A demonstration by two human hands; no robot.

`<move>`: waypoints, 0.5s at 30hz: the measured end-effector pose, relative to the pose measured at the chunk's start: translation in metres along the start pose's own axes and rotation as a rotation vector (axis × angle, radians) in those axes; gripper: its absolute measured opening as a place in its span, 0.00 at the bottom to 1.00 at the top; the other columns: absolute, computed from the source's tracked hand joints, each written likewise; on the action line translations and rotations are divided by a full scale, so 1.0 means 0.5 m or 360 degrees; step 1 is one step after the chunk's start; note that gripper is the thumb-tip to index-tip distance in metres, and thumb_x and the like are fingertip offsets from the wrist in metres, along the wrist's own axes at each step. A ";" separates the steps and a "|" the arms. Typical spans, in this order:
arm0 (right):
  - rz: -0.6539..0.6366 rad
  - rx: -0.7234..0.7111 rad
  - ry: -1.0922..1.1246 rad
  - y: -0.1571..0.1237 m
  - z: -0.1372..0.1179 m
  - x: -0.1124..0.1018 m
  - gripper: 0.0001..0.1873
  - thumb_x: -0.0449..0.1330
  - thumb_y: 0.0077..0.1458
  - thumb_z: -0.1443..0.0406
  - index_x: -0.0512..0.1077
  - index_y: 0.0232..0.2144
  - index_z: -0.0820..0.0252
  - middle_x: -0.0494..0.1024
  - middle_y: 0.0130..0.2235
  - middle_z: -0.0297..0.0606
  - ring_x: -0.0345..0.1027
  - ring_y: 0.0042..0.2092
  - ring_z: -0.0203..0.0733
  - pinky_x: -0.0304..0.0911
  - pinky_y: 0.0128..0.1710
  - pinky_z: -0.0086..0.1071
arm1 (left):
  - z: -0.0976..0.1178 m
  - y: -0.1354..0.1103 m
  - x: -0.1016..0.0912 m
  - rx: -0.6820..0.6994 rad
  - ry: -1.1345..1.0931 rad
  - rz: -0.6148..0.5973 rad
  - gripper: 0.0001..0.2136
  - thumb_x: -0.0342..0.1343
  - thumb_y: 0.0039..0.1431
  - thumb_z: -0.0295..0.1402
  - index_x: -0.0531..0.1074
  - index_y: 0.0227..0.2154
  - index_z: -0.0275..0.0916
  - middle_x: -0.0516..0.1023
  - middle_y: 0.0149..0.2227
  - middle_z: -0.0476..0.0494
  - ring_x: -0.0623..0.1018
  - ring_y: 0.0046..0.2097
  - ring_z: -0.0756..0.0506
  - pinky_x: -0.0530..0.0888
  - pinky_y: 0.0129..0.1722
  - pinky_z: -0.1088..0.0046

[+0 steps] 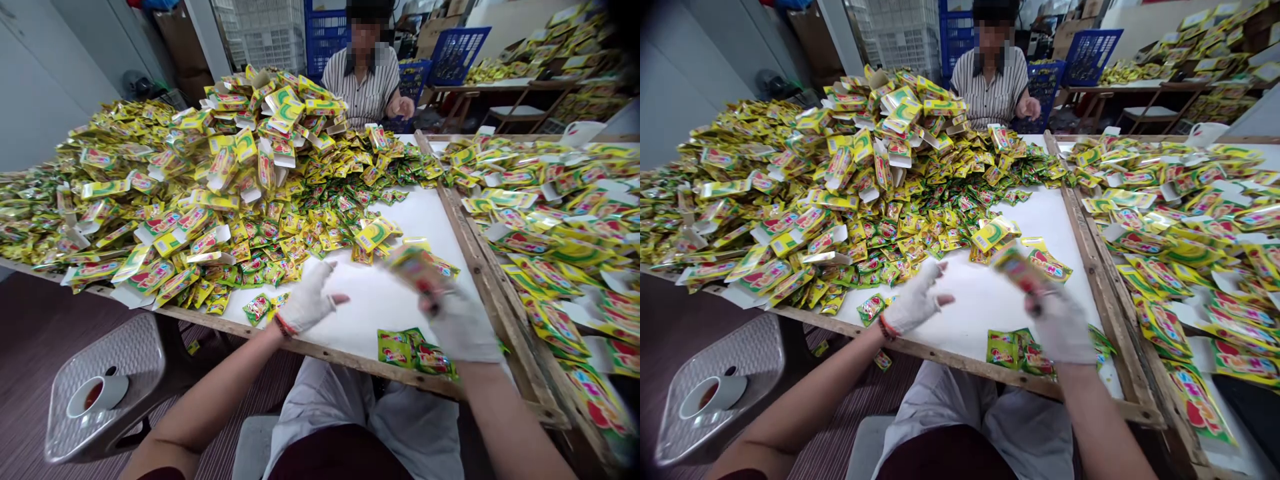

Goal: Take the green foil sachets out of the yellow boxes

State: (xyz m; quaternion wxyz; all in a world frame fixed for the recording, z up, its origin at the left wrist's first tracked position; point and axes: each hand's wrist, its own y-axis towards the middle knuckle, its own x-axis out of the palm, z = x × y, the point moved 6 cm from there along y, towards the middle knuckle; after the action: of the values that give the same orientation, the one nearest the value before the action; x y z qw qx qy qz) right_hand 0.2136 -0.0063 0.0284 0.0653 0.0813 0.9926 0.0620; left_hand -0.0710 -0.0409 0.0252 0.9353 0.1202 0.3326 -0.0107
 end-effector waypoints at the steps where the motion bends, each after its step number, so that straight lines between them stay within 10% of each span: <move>1: 0.0182 -0.0042 0.0187 0.020 -0.014 -0.046 0.14 0.50 0.56 0.57 0.73 0.34 0.56 0.78 0.38 0.42 0.66 0.28 0.34 0.60 0.24 0.30 | -0.005 0.001 -0.039 0.0052 0.0257 0.0083 0.24 0.57 0.55 0.40 0.63 0.53 0.38 0.69 0.51 0.37 0.70 0.52 0.42 0.68 0.52 0.65; 3: 0.0454 -0.0056 0.0762 0.050 -0.028 -0.127 0.15 0.46 0.58 0.61 0.72 0.35 0.54 0.74 0.49 0.38 0.67 0.32 0.30 0.62 0.27 0.27 | -0.037 -0.001 -0.112 -0.0038 0.0774 0.0145 0.15 0.50 0.59 0.33 0.67 0.49 0.40 0.70 0.47 0.38 0.71 0.50 0.42 0.69 0.48 0.66; 6: 0.0344 0.0018 0.1141 0.054 -0.032 -0.154 0.08 0.56 0.52 0.64 0.74 0.34 0.56 0.76 0.42 0.37 0.69 0.33 0.30 0.64 0.30 0.26 | -0.109 -0.014 -0.169 -0.0236 0.1419 -0.0120 0.18 0.49 0.55 0.30 0.67 0.49 0.39 0.71 0.46 0.36 0.73 0.46 0.37 0.69 0.43 0.63; 10: -0.0368 0.0374 0.0149 -0.022 0.008 -0.034 0.12 0.63 0.48 0.63 0.74 0.37 0.55 0.75 0.29 0.32 0.66 0.26 0.34 0.61 0.25 0.29 | -0.157 -0.037 -0.179 -0.0313 0.1690 -0.0271 0.17 0.49 0.53 0.31 0.68 0.47 0.38 0.74 0.40 0.36 0.74 0.43 0.35 0.68 0.38 0.62; 15: -0.1052 -0.0015 -0.1098 -0.100 0.049 0.090 0.09 0.59 0.49 0.66 0.74 0.35 0.60 0.76 0.38 0.41 0.69 0.39 0.42 0.61 0.41 0.33 | -0.118 -0.032 -0.151 -0.0221 0.1267 -0.0214 0.07 0.50 0.53 0.34 0.70 0.33 0.39 0.74 0.36 0.42 0.73 0.38 0.41 0.67 0.35 0.69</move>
State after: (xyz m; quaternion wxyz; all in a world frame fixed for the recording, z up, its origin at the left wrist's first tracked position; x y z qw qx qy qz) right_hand 0.1653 -0.0447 -0.0079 0.4076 -0.2232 0.8854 0.0119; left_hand -0.1678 -0.0473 0.0246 0.7366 0.0296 0.6757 -0.0020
